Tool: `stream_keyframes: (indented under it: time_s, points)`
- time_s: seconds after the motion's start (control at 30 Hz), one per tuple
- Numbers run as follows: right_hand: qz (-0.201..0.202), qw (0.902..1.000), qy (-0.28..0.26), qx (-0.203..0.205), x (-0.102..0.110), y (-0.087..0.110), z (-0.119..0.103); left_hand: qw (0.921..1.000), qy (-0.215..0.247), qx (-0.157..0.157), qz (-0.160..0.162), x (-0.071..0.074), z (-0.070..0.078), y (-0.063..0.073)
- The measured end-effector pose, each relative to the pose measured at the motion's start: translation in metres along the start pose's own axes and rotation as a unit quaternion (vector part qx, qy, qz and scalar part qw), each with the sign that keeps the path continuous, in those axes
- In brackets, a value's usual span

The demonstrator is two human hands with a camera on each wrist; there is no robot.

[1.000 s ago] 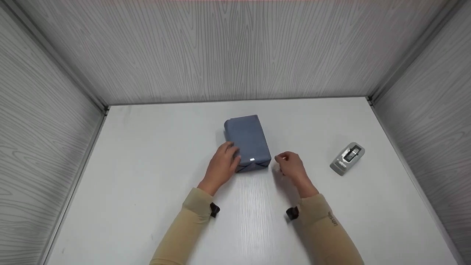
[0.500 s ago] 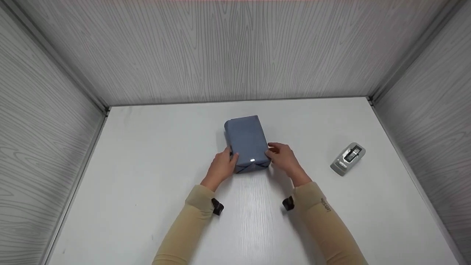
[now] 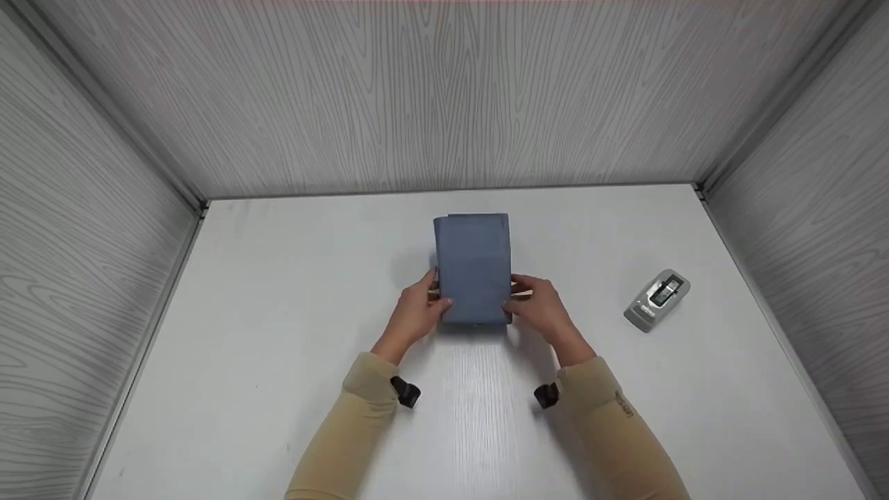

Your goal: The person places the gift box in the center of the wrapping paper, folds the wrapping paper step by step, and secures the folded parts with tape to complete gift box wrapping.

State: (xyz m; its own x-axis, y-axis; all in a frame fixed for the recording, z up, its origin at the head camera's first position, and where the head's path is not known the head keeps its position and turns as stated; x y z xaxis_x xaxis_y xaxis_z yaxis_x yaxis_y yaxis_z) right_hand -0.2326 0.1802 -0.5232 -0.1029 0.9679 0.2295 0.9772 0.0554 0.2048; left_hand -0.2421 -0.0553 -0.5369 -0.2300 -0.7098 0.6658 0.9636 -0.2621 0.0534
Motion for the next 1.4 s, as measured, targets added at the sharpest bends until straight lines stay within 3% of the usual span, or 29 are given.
stream_keyframes:
  time_s: [0.33, 0.53, 1.0, 1.2, 1.4]
  points:
    - [0.023, 0.9979, -0.014, 0.059, 0.003, 0.018, 0.002, 0.9962, 0.011, -0.053, 0.069, -0.001, 0.007, 0.015]
    - [0.023, 0.9959, -0.041, 0.077, 0.003, 0.023, 0.006, 0.9925, -0.005, -0.079, 0.093, -0.002, 0.007, 0.021]
    - [0.000, 0.9974, -0.039, 0.060, 0.008, 0.028, 0.018, 0.9921, -0.036, -0.093, 0.076, -0.004, 0.001, 0.033]
    - [0.015, 0.9922, -0.045, 0.116, 0.008, 0.036, 0.013, 0.9922, -0.020, -0.094, 0.079, -0.003, 0.004, 0.041]
    - [0.048, 0.9850, -0.030, 0.163, 0.003, 0.037, 0.011, 0.9898, -0.048, -0.091, 0.099, -0.005, 0.008, 0.042]
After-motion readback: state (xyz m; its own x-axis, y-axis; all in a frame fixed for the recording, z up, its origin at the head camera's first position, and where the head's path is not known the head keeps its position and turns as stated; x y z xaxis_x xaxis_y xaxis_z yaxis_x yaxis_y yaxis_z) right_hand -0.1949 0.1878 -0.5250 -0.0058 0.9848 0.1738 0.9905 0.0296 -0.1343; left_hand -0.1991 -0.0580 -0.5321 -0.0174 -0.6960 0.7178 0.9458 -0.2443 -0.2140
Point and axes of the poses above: each hand's wrist, its own y-axis away from the middle knuckle, its own x-axis out of the back of the hand, z = x × y, the point moved 1 cm from there along -y, towards the middle knuckle, and after that the axes turned 10 degrees about -y, right-handed, at the moved point
